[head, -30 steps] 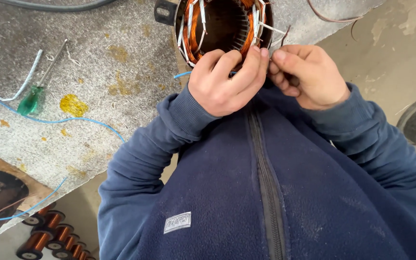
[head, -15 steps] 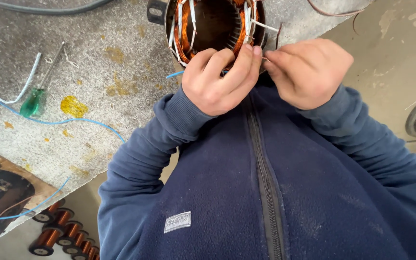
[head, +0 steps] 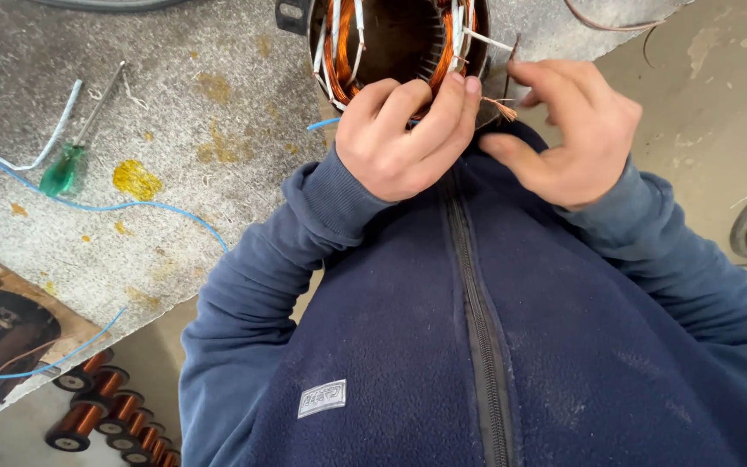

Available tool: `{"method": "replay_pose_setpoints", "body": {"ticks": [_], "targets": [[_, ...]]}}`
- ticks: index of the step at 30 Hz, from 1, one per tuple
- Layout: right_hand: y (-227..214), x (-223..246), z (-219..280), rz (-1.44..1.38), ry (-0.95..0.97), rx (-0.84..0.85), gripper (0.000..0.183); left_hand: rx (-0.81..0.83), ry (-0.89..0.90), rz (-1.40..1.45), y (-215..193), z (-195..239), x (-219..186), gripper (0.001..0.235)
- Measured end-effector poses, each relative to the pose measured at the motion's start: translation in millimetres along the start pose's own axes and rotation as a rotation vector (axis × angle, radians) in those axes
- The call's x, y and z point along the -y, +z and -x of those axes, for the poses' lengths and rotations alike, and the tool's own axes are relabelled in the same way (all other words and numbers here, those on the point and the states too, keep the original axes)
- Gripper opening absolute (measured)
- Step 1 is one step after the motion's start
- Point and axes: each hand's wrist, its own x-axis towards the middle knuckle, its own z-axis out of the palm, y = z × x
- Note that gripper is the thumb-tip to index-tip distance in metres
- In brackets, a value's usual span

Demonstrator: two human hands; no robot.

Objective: Wiring a motor stator by stripping and connecting copper and plastic-insulated wires.

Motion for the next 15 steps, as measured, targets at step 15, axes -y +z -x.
{"method": "replay_pose_setpoints", "body": {"ticks": [15], "targets": [[50.0, -51.3, 47.5, -1.409, 0.953, 0.011, 0.026, -0.003, -0.011, 0.003, 1.6, 2.0, -1.5, 0.027]]}}
